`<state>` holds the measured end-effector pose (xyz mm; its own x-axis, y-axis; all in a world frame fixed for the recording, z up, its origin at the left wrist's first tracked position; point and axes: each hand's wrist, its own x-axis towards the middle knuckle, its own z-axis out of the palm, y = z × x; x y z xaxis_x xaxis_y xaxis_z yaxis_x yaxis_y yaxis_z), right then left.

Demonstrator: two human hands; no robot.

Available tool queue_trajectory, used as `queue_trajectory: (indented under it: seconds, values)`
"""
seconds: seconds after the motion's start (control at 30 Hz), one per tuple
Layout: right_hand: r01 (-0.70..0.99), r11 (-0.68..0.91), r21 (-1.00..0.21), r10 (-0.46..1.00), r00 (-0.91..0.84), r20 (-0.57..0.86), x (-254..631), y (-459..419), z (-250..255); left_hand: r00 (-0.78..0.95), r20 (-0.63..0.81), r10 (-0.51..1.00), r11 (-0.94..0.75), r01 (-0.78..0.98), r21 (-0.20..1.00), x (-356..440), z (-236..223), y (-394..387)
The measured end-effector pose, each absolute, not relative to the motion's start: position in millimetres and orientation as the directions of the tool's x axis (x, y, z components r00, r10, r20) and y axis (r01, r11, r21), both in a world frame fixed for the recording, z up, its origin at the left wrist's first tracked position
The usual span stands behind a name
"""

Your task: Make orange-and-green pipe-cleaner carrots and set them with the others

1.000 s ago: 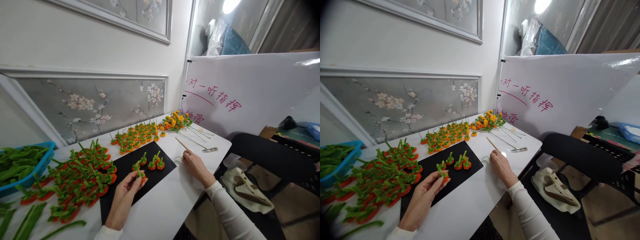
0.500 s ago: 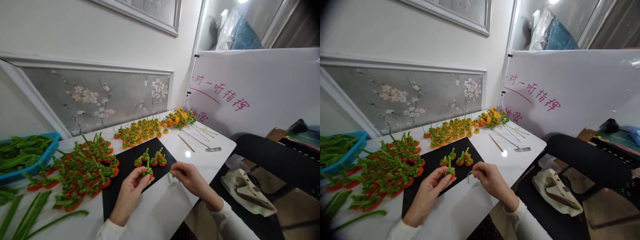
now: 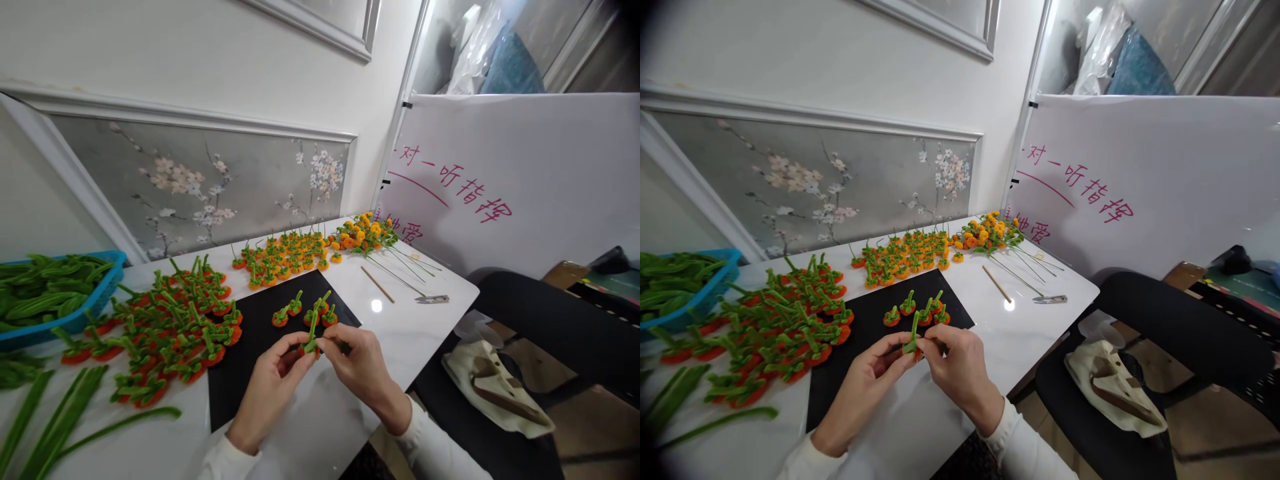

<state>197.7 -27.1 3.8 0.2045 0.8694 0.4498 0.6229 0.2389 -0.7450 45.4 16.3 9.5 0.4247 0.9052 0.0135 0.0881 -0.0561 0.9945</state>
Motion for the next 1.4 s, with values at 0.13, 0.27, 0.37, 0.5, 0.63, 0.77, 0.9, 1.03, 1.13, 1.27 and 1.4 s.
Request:
queue_trajectory:
  seconds: [0.13, 0.27, 0.37, 0.5, 0.63, 0.77, 0.9, 1.03, 1.13, 1.27, 1.4]
  values:
    - [0.685, 0.225, -0.693, 0.852, 0.207, 0.481, 196, -27, 2, 0.392, 0.007, 0.92, -0.028, 0.047, 0.999, 46, 11, 15]
    - [0.723, 0.231, -0.651, 0.845, 0.182, 0.503, 194, -27, 2, 0.36, 0.006, 0.933, -0.019, 0.031, 0.999, 46, 10, 16]
    - [0.738, 0.231, -0.634, 0.848, 0.167, 0.503, 193, -28, 5, 0.35, -0.005, 0.937, -0.008, 0.037, 0.999, 46, 11, 16]
    - [0.714, 0.252, -0.653, 0.877, 0.116, 0.466, 196, -26, 7, 0.33, -0.021, 0.944, 0.004, 0.053, 0.999, 46, 14, 15]
    - [0.661, 0.266, -0.701, 0.904, 0.081, 0.419, 200, -22, 9, 0.344, -0.015, 0.939, -0.006, 0.059, 0.998, 45, 14, 15]
    - [0.636, 0.292, -0.714, 0.918, 0.022, 0.395, 202, -21, 12, 0.347, 0.033, 0.937, -0.042, 0.019, 0.999, 44, 10, 17]
    - [0.594, 0.318, -0.739, 0.924, -0.022, 0.381, 202, -21, 15, 0.34, 0.092, 0.936, -0.096, -0.006, 0.995, 43, 8, 18]
    - [0.581, 0.303, -0.755, 0.931, -0.011, 0.365, 202, -20, 14, 0.367, 0.065, 0.928, -0.09, 0.051, 0.995, 39, 6, 19]
    - [0.607, 0.288, -0.741, 0.93, 0.008, 0.367, 202, -17, 13, 0.376, 0.038, 0.926, -0.082, 0.1, 0.992, 35, 5, 20]
    - [0.639, 0.33, -0.695, 0.916, -0.038, 0.4, 202, -11, 13, 0.378, 0.058, 0.924, -0.119, 0.14, 0.983, 31, 4, 23]
    - [0.71, 0.335, -0.62, 0.911, -0.077, 0.404, 199, -6, 9, 0.442, 0.054, 0.895, -0.109, 0.1, 0.989, 30, 5, 26]
